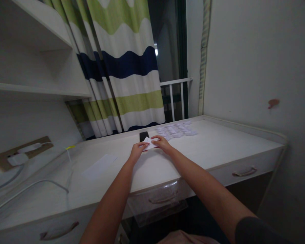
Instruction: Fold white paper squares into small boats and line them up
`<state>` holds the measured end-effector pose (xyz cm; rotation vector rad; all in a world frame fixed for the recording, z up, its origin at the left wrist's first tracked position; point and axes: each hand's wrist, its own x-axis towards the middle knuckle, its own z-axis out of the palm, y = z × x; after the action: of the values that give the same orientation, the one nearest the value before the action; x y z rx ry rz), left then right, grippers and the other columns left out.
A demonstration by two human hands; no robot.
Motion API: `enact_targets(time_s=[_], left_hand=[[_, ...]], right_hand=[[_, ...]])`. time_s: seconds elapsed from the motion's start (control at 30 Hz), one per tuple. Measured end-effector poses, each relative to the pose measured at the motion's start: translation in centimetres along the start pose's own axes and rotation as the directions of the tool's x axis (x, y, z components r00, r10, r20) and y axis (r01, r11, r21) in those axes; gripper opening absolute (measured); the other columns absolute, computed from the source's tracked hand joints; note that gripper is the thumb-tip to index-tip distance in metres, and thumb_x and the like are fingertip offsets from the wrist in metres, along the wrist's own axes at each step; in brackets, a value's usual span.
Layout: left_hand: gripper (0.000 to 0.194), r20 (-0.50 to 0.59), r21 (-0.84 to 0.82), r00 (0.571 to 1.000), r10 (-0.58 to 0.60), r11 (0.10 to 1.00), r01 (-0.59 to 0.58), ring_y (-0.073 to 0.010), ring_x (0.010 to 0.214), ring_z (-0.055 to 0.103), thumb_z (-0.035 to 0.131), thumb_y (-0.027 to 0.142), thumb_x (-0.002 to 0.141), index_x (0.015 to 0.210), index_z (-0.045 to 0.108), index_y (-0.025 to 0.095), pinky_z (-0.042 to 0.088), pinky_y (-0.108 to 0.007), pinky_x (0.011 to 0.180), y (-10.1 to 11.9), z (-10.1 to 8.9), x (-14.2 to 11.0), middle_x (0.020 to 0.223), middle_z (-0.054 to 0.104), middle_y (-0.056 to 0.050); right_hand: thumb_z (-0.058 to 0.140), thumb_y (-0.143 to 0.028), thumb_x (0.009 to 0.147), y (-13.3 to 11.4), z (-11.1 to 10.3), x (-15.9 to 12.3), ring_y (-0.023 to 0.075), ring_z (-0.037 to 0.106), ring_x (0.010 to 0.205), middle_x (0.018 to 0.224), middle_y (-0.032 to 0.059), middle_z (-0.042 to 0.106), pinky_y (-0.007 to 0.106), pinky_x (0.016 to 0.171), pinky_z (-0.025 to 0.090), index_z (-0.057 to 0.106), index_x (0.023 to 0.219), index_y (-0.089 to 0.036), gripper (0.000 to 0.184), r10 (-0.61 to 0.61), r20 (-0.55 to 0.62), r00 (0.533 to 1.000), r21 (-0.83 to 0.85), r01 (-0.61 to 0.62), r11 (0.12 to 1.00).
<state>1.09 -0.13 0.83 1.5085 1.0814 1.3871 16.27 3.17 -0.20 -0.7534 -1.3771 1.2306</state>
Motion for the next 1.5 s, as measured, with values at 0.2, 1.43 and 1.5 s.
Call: enact_targets(time_s=[0.2,1.43,1.5], left_hand=[[0.031,0.012,0.015,1.0,0.01,1.0,-0.01,-0.0177,0.074,0.057,0.072,0.034,0.05,0.071,0.069,0.012,0.05,-0.031,0.063,0.0,0.0,-0.2,0.08,0.066,-0.007],[0.037,0.106,-0.304,0.993,-0.056,0.949,0.086,-0.0161,0.076,0.06,0.059,0.02,0.065,0.101,0.06,0.016,0.052,-0.025,0.057,0.5,-1.5,0.0,0.102,0.059,-0.01],[0.038,0.123,-0.312,0.991,-0.045,0.947,0.082,-0.0165,0.076,0.06,0.06,0.021,0.065,0.103,0.059,0.016,0.052,-0.026,0.058,0.5,-1.4,-0.1,0.102,0.059,-0.01]], right_hand=[[0.068,-0.022,0.053,-0.5,0.3,-0.6,0.0068,0.048,0.049,0.06,-0.0036,0.056,0.018,0.047,0.036,0.057,0.09,-0.016,0.039,-0.019,0.034,0.999,-0.088,0.022,0.996],[0.055,-0.009,0.065,-1.1,-0.1,-0.2,0.0116,0.058,0.067,0.076,0.0033,0.06,0.024,0.057,0.052,0.058,0.082,-0.016,0.019,0.085,-0.058,0.995,0.197,-0.072,0.978],[0.053,-0.007,0.064,-1.2,-0.1,-0.1,0.0113,0.057,0.066,0.075,0.0026,0.059,0.024,0.057,0.052,0.057,0.083,-0.016,0.021,0.093,-0.079,0.993,0.199,-0.075,0.977]])
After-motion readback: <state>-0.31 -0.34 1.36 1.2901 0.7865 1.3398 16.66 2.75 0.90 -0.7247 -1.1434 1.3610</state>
